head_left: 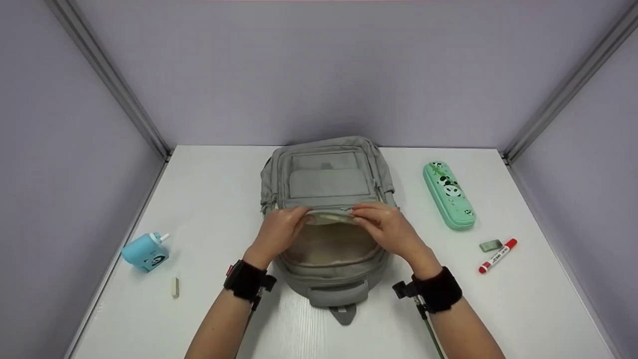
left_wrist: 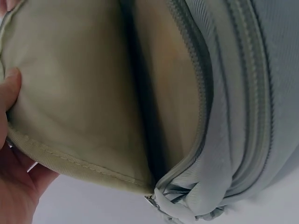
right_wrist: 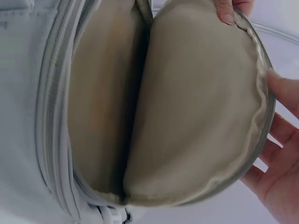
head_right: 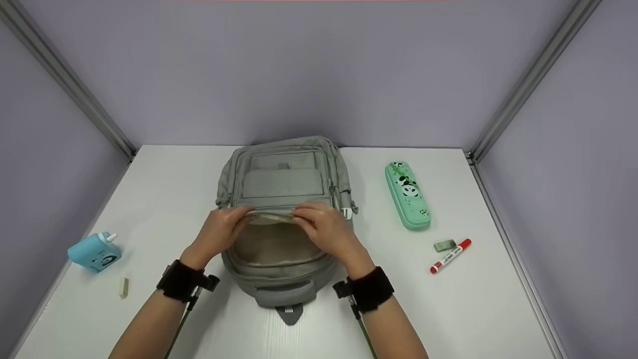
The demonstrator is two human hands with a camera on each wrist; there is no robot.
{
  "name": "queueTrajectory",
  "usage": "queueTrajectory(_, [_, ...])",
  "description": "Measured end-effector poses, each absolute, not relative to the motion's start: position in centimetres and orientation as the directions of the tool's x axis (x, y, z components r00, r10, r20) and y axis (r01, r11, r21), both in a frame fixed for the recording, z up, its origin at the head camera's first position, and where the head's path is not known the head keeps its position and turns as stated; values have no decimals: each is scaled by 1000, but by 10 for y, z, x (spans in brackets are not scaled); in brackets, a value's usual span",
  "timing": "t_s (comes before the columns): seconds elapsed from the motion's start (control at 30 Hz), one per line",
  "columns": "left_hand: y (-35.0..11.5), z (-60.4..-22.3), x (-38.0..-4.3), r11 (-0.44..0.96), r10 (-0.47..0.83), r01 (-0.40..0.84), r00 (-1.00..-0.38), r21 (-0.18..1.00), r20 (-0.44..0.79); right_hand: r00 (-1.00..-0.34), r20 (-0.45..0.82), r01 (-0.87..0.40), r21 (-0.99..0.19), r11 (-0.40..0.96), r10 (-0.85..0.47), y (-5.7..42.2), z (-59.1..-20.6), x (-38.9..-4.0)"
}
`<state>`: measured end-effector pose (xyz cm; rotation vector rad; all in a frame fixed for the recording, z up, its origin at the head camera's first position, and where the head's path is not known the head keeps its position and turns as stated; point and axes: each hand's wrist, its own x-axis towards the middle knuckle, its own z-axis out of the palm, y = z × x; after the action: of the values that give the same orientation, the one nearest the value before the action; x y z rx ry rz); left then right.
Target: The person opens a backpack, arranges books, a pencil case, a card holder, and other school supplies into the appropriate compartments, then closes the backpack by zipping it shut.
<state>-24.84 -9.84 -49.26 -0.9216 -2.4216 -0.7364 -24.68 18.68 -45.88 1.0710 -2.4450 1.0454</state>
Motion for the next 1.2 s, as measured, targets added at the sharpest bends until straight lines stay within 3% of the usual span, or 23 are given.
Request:
queueTrajectory(0.1, [-98,-494,-250,661,430,676,-697,327,574,-716,503,-698,-508,505,-484,197,-459,-251])
queueTrajectory(0.2, [-99,-495,-252,676,397,651,-716,345,574,-786,468,-615,-527,587,-403,211,-460,-260])
queueTrajectory(0.33, [-100,-496,-254,682,357,623,-740,382,570,-896,357,-428,-537,727,-263,237,-472,-282])
queueTrajectory(0.53, [-100,-498,-256,685,329,602,-758,410,563,-981,181,-139,-397,907,-71,288,-499,-313])
queueTrajectory(0.67, [-99,-498,-256,685,329,595,-767,420,550,-998,23,50,-315,948,61,320,-513,-318])
queueTrajectory(0.83, [-99,-500,-257,701,337,592,-767,398,547,-970,-176,215,-287,933,170,342,-523,-313])
queueTrajectory(0.97, [-99,-500,-258,704,334,596,-758,387,560,-951,-244,253,-273,928,187,344,-527,-309])
queueTrajectory(1.2, [-98,-502,-257,713,320,583,-764,389,560,-960,-237,216,-289,933,148,334,-529,-304])
